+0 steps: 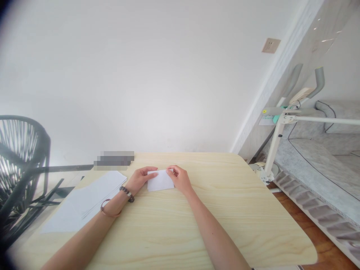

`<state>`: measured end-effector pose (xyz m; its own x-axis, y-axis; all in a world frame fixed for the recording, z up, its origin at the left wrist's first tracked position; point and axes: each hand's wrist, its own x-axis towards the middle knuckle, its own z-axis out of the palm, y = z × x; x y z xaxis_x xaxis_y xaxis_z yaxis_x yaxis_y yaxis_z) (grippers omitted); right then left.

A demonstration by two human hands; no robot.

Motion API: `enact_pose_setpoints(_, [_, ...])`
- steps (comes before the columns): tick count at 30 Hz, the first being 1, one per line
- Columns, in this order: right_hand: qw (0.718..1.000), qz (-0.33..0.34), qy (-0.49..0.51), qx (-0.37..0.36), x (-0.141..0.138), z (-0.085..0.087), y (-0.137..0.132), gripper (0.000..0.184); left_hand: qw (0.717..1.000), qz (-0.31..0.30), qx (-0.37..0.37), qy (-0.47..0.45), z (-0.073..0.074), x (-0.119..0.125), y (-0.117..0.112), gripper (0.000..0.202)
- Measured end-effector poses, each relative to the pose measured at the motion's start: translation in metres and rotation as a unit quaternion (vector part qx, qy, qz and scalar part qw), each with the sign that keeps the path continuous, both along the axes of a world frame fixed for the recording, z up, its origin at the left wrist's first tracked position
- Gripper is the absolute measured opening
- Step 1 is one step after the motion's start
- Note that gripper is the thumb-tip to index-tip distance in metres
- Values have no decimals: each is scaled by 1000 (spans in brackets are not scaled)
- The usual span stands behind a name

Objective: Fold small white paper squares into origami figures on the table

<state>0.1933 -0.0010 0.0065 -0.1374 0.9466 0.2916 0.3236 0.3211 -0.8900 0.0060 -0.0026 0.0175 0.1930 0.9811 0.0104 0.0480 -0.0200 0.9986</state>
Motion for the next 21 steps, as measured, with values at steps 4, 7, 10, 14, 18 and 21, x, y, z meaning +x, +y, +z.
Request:
enact_pose_setpoints(4, [1000,9,12,-6,0,-2,2,29,1000,5,-6,11,1,1,-1,38])
enact_pose_setpoints(7, [1000,8,14,-11,1,-3,2,30,1000,4,-11,4,1,1,-1,38])
enact_pose_setpoints(10, [1000,12,15,-17,1,-3,2,31,1000,-2,-14,-3,0,1,0,39])
enact_pose_setpoints(14, [1000,12,12,-22,2,-2,2,30,1000,-1,-16,-9,0,1,0,39])
enact_pose_setpoints(18, [999,15,13,-28,2,-2,2,30,1000,2,-20,-15,1,1,-1,40])
enact_pose_setpoints(21, [999,18,15,-31,2,-1,1,30,1000,4,-24,-12,3,2,-2,41])
